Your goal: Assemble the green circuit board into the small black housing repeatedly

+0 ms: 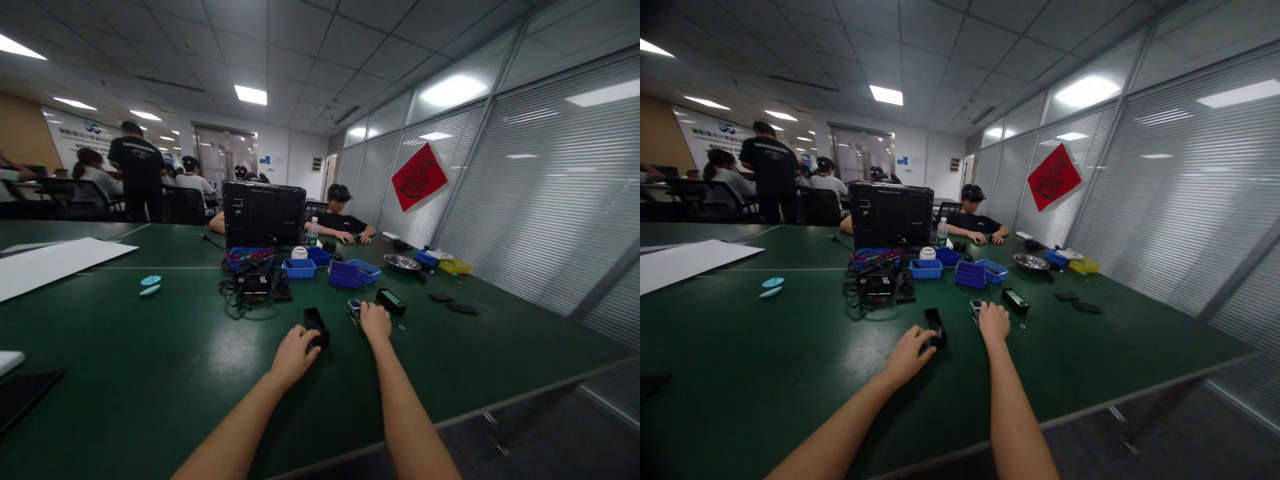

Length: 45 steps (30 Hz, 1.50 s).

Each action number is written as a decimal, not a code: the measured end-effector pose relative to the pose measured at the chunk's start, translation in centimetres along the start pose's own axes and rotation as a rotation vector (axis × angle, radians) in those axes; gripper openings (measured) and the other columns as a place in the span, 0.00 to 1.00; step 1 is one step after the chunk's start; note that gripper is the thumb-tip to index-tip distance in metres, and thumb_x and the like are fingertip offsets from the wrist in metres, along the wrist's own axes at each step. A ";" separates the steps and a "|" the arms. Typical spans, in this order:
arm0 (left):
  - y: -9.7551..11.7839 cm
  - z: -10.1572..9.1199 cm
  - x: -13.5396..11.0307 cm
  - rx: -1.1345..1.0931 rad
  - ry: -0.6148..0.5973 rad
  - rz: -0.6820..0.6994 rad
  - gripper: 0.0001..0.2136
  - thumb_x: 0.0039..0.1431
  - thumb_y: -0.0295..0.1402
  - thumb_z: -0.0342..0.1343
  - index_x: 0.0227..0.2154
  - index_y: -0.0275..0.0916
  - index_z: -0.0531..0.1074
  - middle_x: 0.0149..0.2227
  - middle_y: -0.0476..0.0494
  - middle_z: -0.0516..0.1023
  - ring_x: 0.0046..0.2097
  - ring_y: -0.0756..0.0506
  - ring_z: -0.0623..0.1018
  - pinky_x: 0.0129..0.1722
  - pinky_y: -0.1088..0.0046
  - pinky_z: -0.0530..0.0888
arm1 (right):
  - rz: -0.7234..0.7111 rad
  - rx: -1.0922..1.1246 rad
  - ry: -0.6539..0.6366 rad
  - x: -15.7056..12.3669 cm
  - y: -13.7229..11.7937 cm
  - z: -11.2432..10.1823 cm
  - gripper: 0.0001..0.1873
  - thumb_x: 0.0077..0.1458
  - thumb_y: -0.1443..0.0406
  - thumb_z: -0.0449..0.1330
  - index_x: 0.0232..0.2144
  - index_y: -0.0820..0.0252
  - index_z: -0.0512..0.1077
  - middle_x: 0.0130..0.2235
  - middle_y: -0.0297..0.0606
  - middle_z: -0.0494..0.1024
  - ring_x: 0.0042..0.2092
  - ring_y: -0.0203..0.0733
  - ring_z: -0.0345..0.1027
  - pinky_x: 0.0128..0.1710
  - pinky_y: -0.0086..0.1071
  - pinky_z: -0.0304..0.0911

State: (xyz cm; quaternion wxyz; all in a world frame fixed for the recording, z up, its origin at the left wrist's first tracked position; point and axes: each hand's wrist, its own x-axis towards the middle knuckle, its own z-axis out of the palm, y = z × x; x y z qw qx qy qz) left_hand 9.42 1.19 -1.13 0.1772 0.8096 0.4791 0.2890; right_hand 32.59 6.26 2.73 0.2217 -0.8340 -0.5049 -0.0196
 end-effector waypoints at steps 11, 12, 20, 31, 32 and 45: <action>-0.2 0.1 0.1 -0.045 0.055 0.025 0.11 0.55 0.34 0.47 0.40 0.44 0.70 0.37 0.46 0.67 0.40 0.47 0.69 0.41 0.72 0.64 | -0.122 -0.020 -0.104 -0.8 -1.3 1.0 0.23 0.54 0.52 0.45 0.41 0.60 0.70 0.44 0.48 0.71 0.45 0.49 0.64 0.39 0.37 0.59; -0.2 0.0 0.1 -0.051 0.051 0.019 0.12 0.55 0.34 0.47 0.41 0.44 0.70 0.37 0.46 0.67 0.40 0.48 0.69 0.41 0.72 0.64 | -0.120 0.001 -0.104 -0.7 -1.2 0.9 0.24 0.55 0.51 0.44 0.40 0.60 0.70 0.44 0.48 0.71 0.45 0.49 0.64 0.39 0.37 0.59; 0.0 0.0 0.1 -0.049 0.047 0.011 0.14 0.54 0.32 0.48 0.44 0.45 0.69 0.38 0.47 0.68 0.41 0.48 0.68 0.43 0.72 0.64 | -0.105 -0.012 -0.248 -1.1 -1.7 1.2 0.32 0.53 0.46 0.39 0.37 0.63 0.72 0.41 0.52 0.72 0.43 0.50 0.66 0.38 0.37 0.59; -0.2 0.2 0.1 -0.030 0.068 0.039 0.14 0.53 0.30 0.49 0.43 0.44 0.68 0.36 0.47 0.69 0.40 0.48 0.69 0.41 0.73 0.65 | -0.222 -0.171 -0.017 -2.5 -2.4 2.2 0.17 0.48 0.61 0.55 0.40 0.64 0.66 0.43 0.50 0.68 0.46 0.49 0.61 0.38 0.34 0.59; -0.2 0.2 0.1 -0.031 0.072 0.041 0.14 0.53 0.30 0.49 0.43 0.44 0.68 0.36 0.47 0.69 0.40 0.48 0.69 0.41 0.73 0.65 | -0.239 -0.178 -0.001 -2.6 -2.4 2.1 0.17 0.47 0.61 0.56 0.40 0.64 0.66 0.43 0.50 0.68 0.47 0.49 0.60 0.38 0.34 0.59; -0.2 0.1 0.1 -0.075 0.072 0.063 0.14 0.52 0.28 0.49 0.42 0.43 0.69 0.36 0.47 0.70 0.40 0.48 0.69 0.42 0.72 0.65 | -0.267 0.004 -0.160 -2.4 -2.4 1.4 0.21 0.44 0.52 0.57 0.38 0.58 0.69 0.40 0.45 0.72 0.43 0.47 0.65 0.34 0.33 0.58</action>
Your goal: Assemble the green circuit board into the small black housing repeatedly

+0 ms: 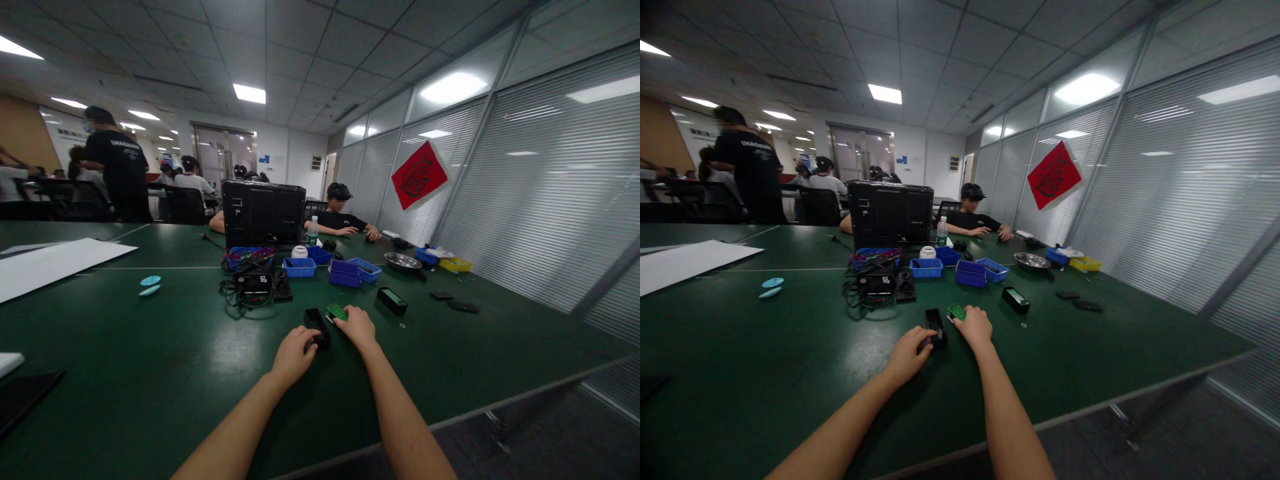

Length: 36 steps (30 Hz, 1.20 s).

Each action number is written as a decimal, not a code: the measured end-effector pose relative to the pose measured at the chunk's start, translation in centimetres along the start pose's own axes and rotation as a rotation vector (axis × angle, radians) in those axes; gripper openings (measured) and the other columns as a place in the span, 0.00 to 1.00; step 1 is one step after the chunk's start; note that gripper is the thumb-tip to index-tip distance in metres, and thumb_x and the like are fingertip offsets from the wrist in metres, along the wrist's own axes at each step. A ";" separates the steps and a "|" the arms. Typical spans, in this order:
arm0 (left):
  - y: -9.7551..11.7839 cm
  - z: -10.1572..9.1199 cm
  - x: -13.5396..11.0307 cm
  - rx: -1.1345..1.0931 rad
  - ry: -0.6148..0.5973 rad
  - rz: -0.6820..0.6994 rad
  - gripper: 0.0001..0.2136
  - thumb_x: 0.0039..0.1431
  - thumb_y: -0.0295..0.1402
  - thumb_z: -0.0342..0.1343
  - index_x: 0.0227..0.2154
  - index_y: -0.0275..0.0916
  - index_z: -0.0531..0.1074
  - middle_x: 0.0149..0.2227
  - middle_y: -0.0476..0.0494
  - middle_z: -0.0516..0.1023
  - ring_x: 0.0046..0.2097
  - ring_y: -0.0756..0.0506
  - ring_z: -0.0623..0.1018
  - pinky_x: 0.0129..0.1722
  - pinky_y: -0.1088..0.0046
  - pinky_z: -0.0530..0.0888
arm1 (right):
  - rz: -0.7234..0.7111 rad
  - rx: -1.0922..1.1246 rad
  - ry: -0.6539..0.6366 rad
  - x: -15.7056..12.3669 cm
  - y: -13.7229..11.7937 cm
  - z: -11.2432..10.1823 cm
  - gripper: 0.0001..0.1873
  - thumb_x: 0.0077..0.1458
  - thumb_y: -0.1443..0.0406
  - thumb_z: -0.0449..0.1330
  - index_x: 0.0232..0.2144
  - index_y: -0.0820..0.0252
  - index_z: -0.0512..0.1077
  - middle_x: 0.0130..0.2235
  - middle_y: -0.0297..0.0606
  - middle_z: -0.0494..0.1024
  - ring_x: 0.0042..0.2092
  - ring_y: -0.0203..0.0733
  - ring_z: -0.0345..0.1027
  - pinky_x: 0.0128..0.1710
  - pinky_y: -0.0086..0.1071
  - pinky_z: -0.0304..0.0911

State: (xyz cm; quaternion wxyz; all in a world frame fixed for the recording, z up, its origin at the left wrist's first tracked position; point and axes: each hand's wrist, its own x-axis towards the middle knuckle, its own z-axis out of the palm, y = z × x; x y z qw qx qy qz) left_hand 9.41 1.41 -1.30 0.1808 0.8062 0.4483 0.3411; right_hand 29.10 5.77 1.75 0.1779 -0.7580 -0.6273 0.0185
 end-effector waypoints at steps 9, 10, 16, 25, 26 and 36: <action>1.0 -0.5 -0.6 -0.103 -0.180 0.176 0.20 0.50 0.27 0.51 0.47 0.47 0.67 0.44 0.51 0.73 0.44 0.49 0.69 0.46 0.72 0.64 | -0.043 0.268 0.343 0.5 0.1 0.4 0.18 0.45 0.55 0.56 0.31 0.63 0.73 0.32 0.44 0.73 0.33 0.42 0.67 0.33 0.31 0.59; 1.0 -0.4 -0.6 -0.104 -0.180 0.164 0.19 0.50 0.27 0.50 0.46 0.47 0.68 0.43 0.51 0.74 0.43 0.49 0.70 0.46 0.73 0.65 | -0.075 0.353 0.402 0.5 -0.1 0.2 0.18 0.45 0.54 0.56 0.32 0.64 0.73 0.31 0.43 0.72 0.32 0.42 0.67 0.33 0.31 0.59; 0.4 0.2 -0.2 -0.062 -0.139 0.071 0.15 0.51 0.28 0.48 0.41 0.43 0.71 0.36 0.49 0.75 0.37 0.50 0.71 0.41 0.74 0.66 | -0.309 0.653 0.388 -0.8 -2.1 -0.2 0.19 0.47 0.55 0.56 0.35 0.63 0.72 0.31 0.38 0.70 0.32 0.38 0.64 0.33 0.30 0.60; 0.4 0.4 -0.2 -0.038 -0.141 0.069 0.14 0.50 0.27 0.48 0.39 0.43 0.73 0.33 0.49 0.74 0.36 0.49 0.71 0.39 0.74 0.66 | -0.298 0.275 0.228 -2.6 -4.0 -0.2 0.16 0.48 0.56 0.56 0.37 0.59 0.71 0.36 0.39 0.69 0.40 0.41 0.64 0.39 0.30 0.59; 0.4 0.4 -0.2 -0.035 -0.141 0.069 0.14 0.51 0.28 0.48 0.39 0.43 0.73 0.33 0.48 0.75 0.36 0.49 0.71 0.39 0.74 0.66 | -0.282 0.250 0.208 -2.7 -4.1 -0.3 0.16 0.48 0.57 0.55 0.38 0.58 0.71 0.37 0.39 0.69 0.41 0.41 0.64 0.39 0.29 0.59; 0.5 0.2 -0.2 -0.017 -0.154 0.075 0.14 0.51 0.27 0.48 0.38 0.42 0.73 0.33 0.49 0.75 0.36 0.49 0.71 0.40 0.74 0.66 | -0.304 0.120 0.142 -2.9 -4.1 -0.1 0.19 0.50 0.55 0.53 0.41 0.59 0.69 0.40 0.39 0.69 0.41 0.39 0.64 0.38 0.28 0.58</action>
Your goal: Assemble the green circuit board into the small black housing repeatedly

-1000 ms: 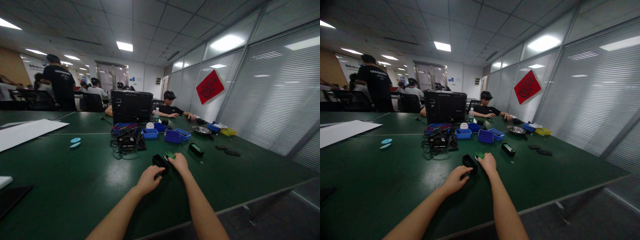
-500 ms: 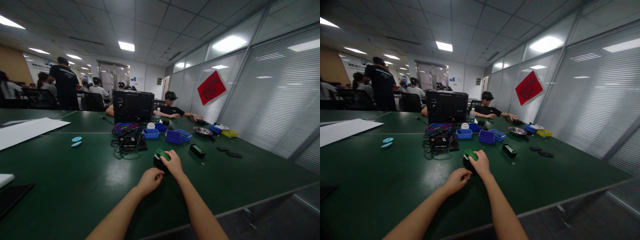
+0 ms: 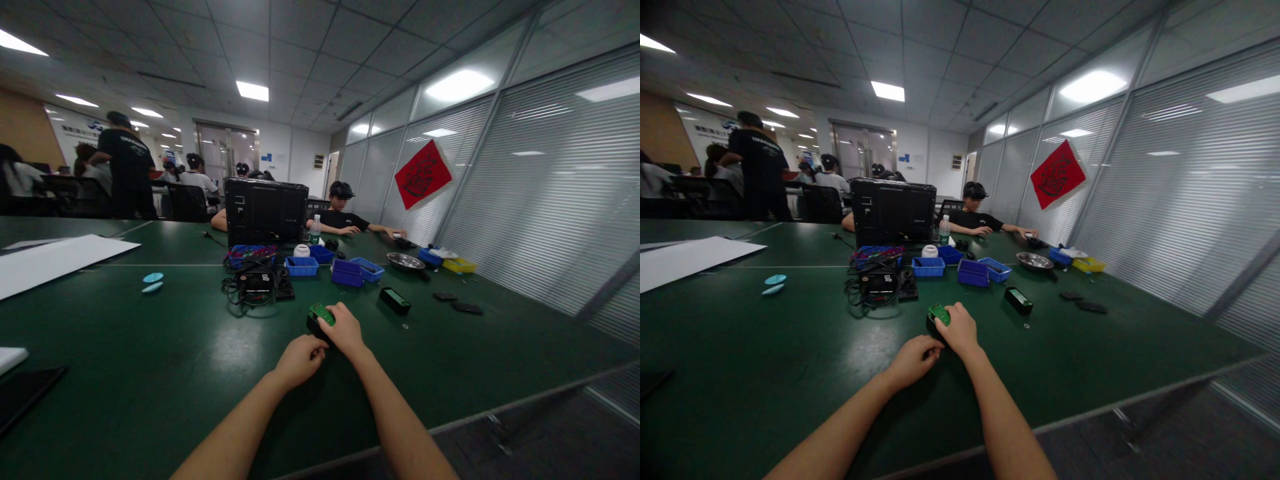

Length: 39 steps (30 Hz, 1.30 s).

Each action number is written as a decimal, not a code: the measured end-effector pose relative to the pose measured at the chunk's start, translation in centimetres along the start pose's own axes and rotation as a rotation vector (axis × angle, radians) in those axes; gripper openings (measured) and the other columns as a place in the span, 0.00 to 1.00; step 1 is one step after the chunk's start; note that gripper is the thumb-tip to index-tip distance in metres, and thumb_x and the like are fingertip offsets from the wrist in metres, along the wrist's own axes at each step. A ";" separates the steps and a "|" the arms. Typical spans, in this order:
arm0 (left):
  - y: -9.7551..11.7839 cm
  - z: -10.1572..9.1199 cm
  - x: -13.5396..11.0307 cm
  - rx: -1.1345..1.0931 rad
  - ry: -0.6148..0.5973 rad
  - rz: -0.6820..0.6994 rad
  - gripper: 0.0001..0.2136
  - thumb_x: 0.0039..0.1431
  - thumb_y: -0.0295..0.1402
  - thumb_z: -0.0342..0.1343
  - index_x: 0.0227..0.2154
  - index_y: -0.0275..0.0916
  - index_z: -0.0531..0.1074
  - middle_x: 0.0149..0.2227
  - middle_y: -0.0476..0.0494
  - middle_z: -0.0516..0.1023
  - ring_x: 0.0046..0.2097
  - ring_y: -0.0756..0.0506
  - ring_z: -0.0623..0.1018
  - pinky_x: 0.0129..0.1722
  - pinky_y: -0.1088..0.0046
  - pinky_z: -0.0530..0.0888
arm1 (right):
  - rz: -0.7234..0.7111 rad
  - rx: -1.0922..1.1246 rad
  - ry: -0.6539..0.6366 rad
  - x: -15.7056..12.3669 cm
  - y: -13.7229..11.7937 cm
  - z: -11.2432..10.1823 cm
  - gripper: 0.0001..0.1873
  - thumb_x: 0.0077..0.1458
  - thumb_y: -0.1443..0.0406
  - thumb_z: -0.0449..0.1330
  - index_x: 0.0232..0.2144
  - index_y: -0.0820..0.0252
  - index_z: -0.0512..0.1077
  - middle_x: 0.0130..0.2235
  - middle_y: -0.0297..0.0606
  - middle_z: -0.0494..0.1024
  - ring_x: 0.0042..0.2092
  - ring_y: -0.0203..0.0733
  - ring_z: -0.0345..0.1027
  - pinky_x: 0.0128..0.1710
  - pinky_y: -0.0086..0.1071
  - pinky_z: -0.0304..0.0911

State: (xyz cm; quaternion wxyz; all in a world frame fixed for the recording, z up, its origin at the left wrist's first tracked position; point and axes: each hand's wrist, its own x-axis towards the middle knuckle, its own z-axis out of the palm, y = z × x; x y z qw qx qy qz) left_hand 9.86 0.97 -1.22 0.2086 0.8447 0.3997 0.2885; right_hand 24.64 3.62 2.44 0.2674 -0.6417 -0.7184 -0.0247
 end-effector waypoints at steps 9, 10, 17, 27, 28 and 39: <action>0.0 0.0 0.1 -0.002 -0.003 0.005 0.14 0.50 0.27 0.48 0.38 0.42 0.73 0.33 0.49 0.75 0.36 0.49 0.71 0.40 0.74 0.66 | -0.042 -0.031 -0.095 -0.1 0.0 -0.1 0.21 0.50 0.57 0.53 0.45 0.58 0.66 0.42 0.40 0.67 0.44 0.41 0.61 0.42 0.29 0.55; 0.0 0.0 0.1 -0.003 -0.002 0.003 0.14 0.50 0.27 0.48 0.38 0.42 0.73 0.33 0.49 0.75 0.36 0.49 0.71 0.40 0.74 0.66 | -0.054 -0.033 -0.108 -0.1 0.0 -0.2 0.21 0.50 0.57 0.54 0.46 0.58 0.65 0.42 0.40 0.67 0.44 0.41 0.61 0.43 0.29 0.55; 0.1 -0.1 0.0 -0.019 -0.001 -0.003 0.13 0.51 0.27 0.48 0.38 0.42 0.73 0.32 0.49 0.75 0.36 0.49 0.71 0.39 0.74 0.66 | -0.062 0.020 -0.152 0.0 0.5 0.1 0.22 0.52 0.53 0.51 0.46 0.56 0.65 0.42 0.40 0.65 0.43 0.40 0.61 0.41 0.29 0.55; -1.0 0.3 0.6 -0.096 0.221 -0.172 0.14 0.52 0.29 0.49 0.43 0.39 0.68 0.40 0.45 0.72 0.38 0.49 0.71 0.42 0.72 0.67 | 0.050 0.281 -0.242 0.5 1.9 1.5 0.19 0.52 0.58 0.52 0.46 0.60 0.64 0.35 0.40 0.74 0.32 0.38 0.69 0.32 0.29 0.60; -1.2 0.3 0.7 -0.101 0.252 -0.199 0.15 0.53 0.32 0.49 0.44 0.38 0.67 0.42 0.44 0.71 0.40 0.49 0.71 0.43 0.71 0.67 | 0.078 0.372 -0.299 0.4 1.9 1.8 0.20 0.53 0.57 0.50 0.47 0.61 0.62 0.30 0.38 0.74 0.27 0.36 0.69 0.28 0.28 0.61; -1.8 -0.4 0.5 0.116 0.349 -0.391 0.23 0.49 0.35 0.51 0.51 0.37 0.63 0.55 0.38 0.62 0.55 0.42 0.64 0.53 0.69 0.60 | 0.101 0.934 -0.608 0.1 0.3 4.1 0.13 0.53 0.63 0.49 0.40 0.63 0.61 0.24 0.31 0.71 0.19 0.31 0.66 0.13 0.20 0.58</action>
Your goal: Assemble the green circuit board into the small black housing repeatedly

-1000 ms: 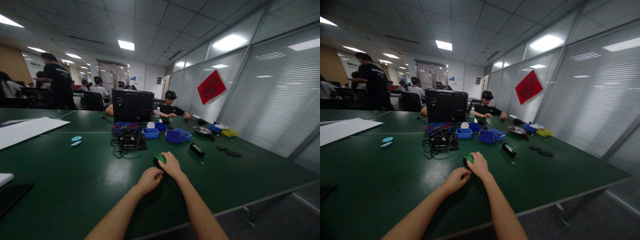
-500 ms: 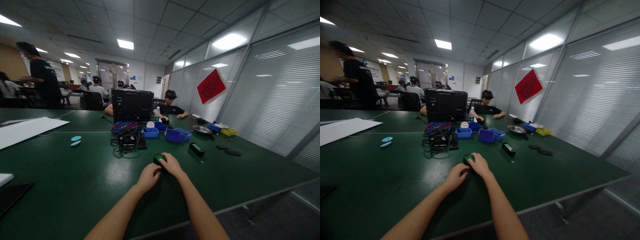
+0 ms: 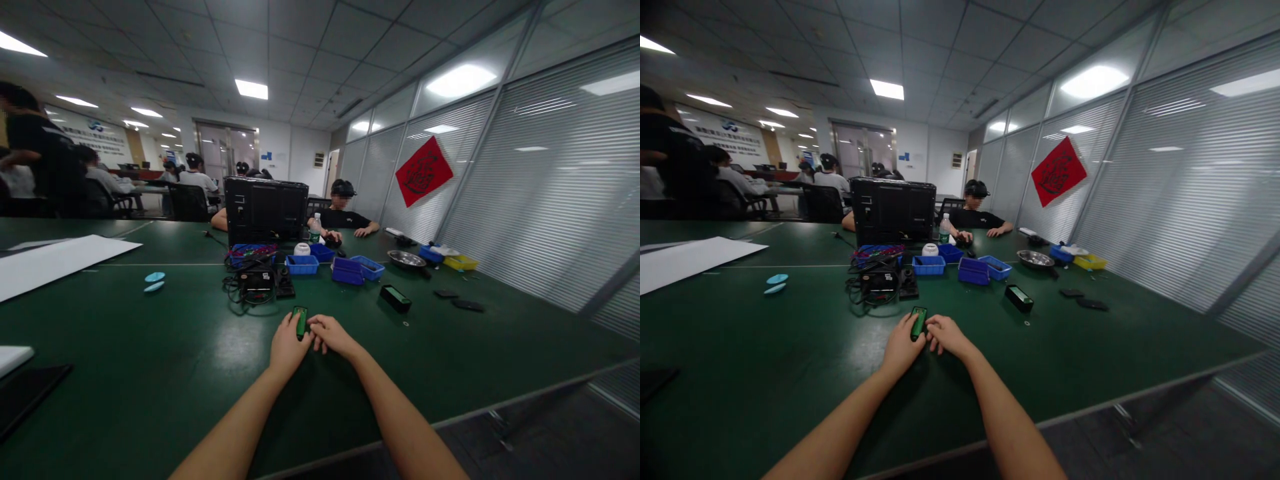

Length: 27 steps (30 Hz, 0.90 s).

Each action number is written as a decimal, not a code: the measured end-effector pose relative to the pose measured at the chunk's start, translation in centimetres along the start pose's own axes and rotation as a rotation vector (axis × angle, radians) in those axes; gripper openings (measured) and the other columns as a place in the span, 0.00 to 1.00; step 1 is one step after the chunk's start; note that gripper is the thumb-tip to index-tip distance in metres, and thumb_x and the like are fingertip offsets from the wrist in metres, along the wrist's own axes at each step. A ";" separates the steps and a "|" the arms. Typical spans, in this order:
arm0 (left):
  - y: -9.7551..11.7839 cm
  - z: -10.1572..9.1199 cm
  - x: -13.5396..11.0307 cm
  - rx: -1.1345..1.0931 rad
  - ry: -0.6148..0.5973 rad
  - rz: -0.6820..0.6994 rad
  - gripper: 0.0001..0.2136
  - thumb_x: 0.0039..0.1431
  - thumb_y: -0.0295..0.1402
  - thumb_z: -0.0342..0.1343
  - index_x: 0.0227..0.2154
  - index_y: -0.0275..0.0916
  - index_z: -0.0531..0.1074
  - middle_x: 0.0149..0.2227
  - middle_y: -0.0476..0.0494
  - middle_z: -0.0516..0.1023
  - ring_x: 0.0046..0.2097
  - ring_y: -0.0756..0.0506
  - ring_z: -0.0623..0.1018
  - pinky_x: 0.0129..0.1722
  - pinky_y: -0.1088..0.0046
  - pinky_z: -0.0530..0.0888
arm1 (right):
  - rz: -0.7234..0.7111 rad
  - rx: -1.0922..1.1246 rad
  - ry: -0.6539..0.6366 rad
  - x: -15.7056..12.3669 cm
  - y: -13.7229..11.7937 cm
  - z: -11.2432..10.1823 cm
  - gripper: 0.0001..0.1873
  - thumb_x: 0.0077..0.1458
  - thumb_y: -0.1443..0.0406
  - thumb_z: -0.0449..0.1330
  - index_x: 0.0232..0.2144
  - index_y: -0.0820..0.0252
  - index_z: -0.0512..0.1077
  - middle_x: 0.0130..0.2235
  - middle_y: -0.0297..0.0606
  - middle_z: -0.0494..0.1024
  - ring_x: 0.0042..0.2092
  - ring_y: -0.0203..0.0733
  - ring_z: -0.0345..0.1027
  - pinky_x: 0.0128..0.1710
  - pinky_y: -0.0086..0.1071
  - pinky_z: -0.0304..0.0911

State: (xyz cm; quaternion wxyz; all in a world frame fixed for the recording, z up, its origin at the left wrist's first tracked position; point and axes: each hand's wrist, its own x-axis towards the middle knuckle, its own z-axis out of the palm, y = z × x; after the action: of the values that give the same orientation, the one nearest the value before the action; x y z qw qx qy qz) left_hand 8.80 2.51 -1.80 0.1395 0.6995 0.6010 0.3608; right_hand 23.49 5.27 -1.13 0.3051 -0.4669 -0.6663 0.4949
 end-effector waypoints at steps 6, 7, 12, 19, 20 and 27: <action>-0.2 -1.4 -0.2 0.027 -0.069 -0.039 0.24 0.48 0.29 0.50 0.51 0.35 0.64 0.55 0.37 0.64 0.54 0.42 0.66 0.53 0.70 0.61 | -0.026 -0.163 0.136 0.3 0.6 -1.3 0.10 0.51 0.66 0.49 0.36 0.63 0.65 0.25 0.31 0.69 0.18 0.27 0.62 0.11 0.19 0.54; -0.2 -1.8 -0.3 0.027 -0.076 -0.045 0.24 0.48 0.29 0.50 0.51 0.35 0.64 0.54 0.37 0.64 0.54 0.42 0.66 0.53 0.70 0.61 | -0.029 -0.182 0.150 0.3 0.7 -1.5 0.10 0.51 0.66 0.49 0.35 0.64 0.66 0.25 0.31 0.69 0.18 0.27 0.62 0.11 0.19 0.54; -0.7 -4.3 -1.2 0.032 -0.095 -0.065 0.24 0.47 0.28 0.49 0.51 0.37 0.65 0.54 0.41 0.66 0.52 0.44 0.67 0.52 0.72 0.62 | -0.009 -0.228 0.183 0.5 1.0 -2.1 0.09 0.51 0.66 0.50 0.34 0.64 0.67 0.25 0.31 0.69 0.18 0.27 0.61 0.11 0.19 0.53; -3.0 -8.3 -2.1 0.135 -0.067 -0.203 0.24 0.48 0.30 0.48 0.52 0.36 0.64 0.54 0.39 0.65 0.53 0.42 0.67 0.51 0.69 0.63 | 0.018 -0.234 0.205 0.6 1.1 -2.2 0.09 0.51 0.66 0.51 0.33 0.63 0.68 0.24 0.32 0.70 0.19 0.27 0.62 0.12 0.18 0.52; -3.5 -8.9 -2.2 0.148 -0.059 -0.219 0.24 0.48 0.30 0.48 0.52 0.36 0.63 0.54 0.39 0.65 0.53 0.42 0.67 0.51 0.70 0.63 | 0.022 -0.230 0.210 0.7 1.1 -2.2 0.08 0.51 0.66 0.51 0.33 0.64 0.68 0.24 0.31 0.70 0.18 0.27 0.61 0.12 0.19 0.51; -7.7 -13.3 -2.3 0.271 -0.008 -0.335 0.25 0.50 0.33 0.47 0.53 0.36 0.62 0.54 0.40 0.65 0.53 0.42 0.67 0.50 0.71 0.63 | -0.025 -0.219 0.273 1.5 2.1 -2.6 0.10 0.50 0.65 0.51 0.32 0.64 0.69 0.23 0.31 0.71 0.18 0.28 0.59 0.15 0.22 0.52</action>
State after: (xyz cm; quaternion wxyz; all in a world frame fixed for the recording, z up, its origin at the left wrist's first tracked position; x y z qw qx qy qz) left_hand -5.90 -1.02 1.93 0.1047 0.6034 0.7513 0.2459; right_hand 25.85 7.81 -2.38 0.3462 -0.5520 -0.6743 0.3477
